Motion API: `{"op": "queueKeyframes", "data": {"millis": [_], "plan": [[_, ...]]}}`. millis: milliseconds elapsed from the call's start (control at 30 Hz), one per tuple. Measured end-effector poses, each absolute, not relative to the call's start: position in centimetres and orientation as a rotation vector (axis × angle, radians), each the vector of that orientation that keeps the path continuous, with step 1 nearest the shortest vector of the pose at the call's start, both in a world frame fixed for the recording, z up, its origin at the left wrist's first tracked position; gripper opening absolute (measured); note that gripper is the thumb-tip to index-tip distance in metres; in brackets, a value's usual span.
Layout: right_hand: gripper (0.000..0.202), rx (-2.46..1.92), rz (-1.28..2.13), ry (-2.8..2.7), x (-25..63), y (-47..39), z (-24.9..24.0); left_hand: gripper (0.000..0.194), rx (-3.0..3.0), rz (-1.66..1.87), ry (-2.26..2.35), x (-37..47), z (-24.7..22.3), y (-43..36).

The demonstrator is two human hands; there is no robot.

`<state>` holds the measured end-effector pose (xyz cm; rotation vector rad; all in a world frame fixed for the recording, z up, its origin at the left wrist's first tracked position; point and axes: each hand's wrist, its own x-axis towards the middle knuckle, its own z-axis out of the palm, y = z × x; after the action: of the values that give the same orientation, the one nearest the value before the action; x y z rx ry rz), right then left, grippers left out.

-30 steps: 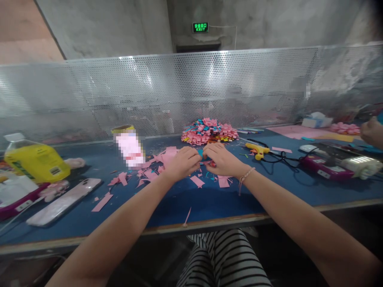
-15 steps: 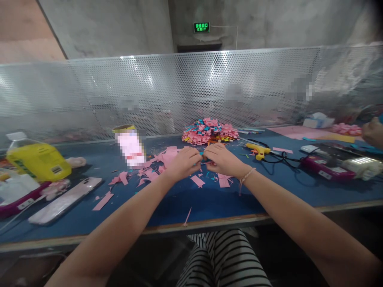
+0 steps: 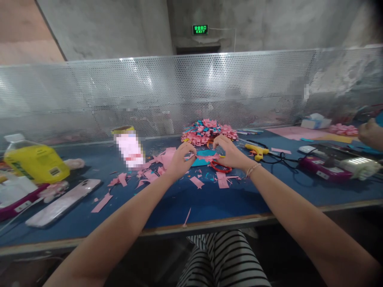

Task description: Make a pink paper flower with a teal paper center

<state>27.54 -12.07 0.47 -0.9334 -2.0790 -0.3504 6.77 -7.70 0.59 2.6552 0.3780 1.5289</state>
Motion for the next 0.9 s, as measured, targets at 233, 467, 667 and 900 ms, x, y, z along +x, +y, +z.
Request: {"op": "queueKeyframes", "data": {"millis": [233, 467, 667, 900], "plan": [[0.025, -0.861, -0.281, -2.062, 26.6, -12.5, 0.8, 0.007, 2.391, 1.392, 0.461, 6.9, -0.4, -6.4], [0.021, -0.825, -0.221, -2.086, 25.9, -13.0, 0.9, 0.008, 2.199, 1.304, 0.487, 6.8, -0.8, -6.0], [0.019, -0.809, -0.235, -2.116, 25.5, -13.2, 0.9, 0.008, 2.288, 1.46, 0.46, 6.6, -0.2, -6.2], [0.017, -0.845, -0.316, -2.178, 25.5, -13.5, 1.1, 0.014, 2.547, 1.726, 0.391, 6.4, 1.1, -7.3]]}}
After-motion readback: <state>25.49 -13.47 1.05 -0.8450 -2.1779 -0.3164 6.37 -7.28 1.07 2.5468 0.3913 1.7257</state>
